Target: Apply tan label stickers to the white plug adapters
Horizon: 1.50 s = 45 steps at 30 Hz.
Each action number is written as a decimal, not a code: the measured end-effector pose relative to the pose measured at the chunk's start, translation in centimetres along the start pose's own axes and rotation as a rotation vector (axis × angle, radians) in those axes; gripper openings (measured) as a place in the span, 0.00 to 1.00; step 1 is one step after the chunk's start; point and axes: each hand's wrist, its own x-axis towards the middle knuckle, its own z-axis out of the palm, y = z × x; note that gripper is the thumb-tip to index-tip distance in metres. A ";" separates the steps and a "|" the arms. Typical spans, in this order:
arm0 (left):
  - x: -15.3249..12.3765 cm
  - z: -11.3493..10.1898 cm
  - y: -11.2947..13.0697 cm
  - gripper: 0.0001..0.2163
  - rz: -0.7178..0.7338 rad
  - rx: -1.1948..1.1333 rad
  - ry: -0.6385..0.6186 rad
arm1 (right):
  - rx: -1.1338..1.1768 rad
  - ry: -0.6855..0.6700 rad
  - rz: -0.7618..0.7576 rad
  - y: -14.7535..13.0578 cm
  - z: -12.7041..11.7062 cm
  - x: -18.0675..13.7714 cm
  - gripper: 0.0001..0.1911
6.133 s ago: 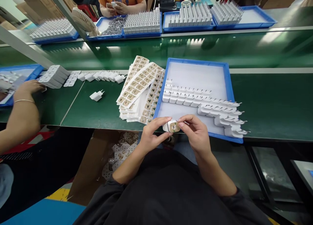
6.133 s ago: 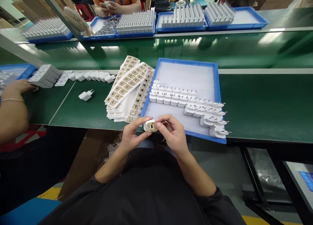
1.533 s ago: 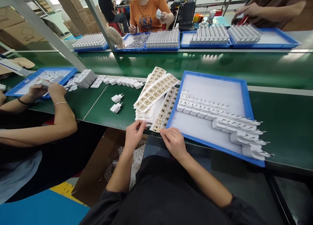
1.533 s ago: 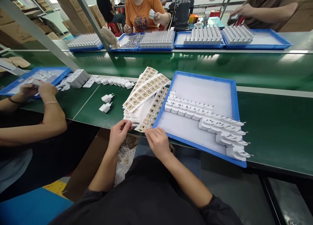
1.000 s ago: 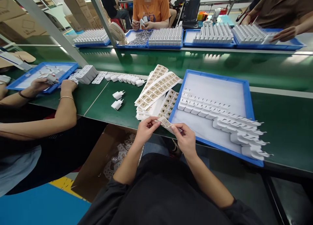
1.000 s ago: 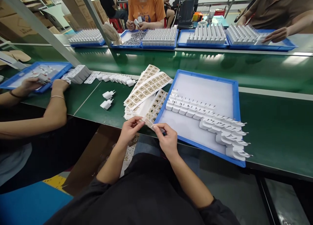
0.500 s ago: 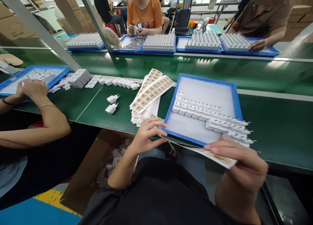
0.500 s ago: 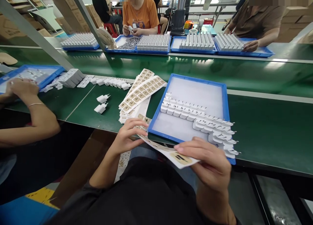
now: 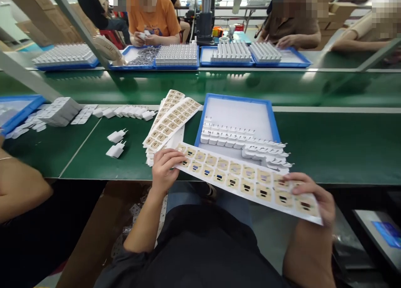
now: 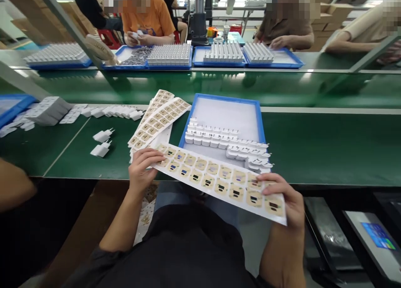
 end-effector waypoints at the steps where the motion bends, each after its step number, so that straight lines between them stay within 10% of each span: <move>1: -0.1 0.3 -0.2 0.13 -0.010 -0.004 -0.008 | 0.043 -0.031 0.043 -0.1 0.4 -0.3 0.14; 11: -1.9 2.3 0.0 0.13 -0.605 -0.206 -0.313 | -0.073 -0.065 0.184 -0.1 1.6 -1.9 0.10; 18: -1.8 2.1 -0.6 0.23 -1.108 -0.714 -0.085 | -0.145 -0.100 0.093 -0.6 2.8 -0.5 0.15; 29: -0.9 -0.7 -0.1 0.24 -0.815 -0.389 0.285 | -0.344 -0.185 -0.324 -3.5 6.9 6.7 0.28; 33: -1.1 -1.1 1.3 0.24 -0.767 -0.341 0.267 | -0.283 0.017 -0.425 -6.5 11.6 8.2 0.25; 40: -1.7 -0.6 3.3 0.22 -0.635 -0.373 0.126 | 0.061 -0.155 -0.484 -10.2 23.9 9.8 0.15; 45: -2.0 -1.5 3.5 0.26 -0.612 -0.554 -0.012 | 0.024 -0.095 -0.489 -10.2 26.4 10.2 0.10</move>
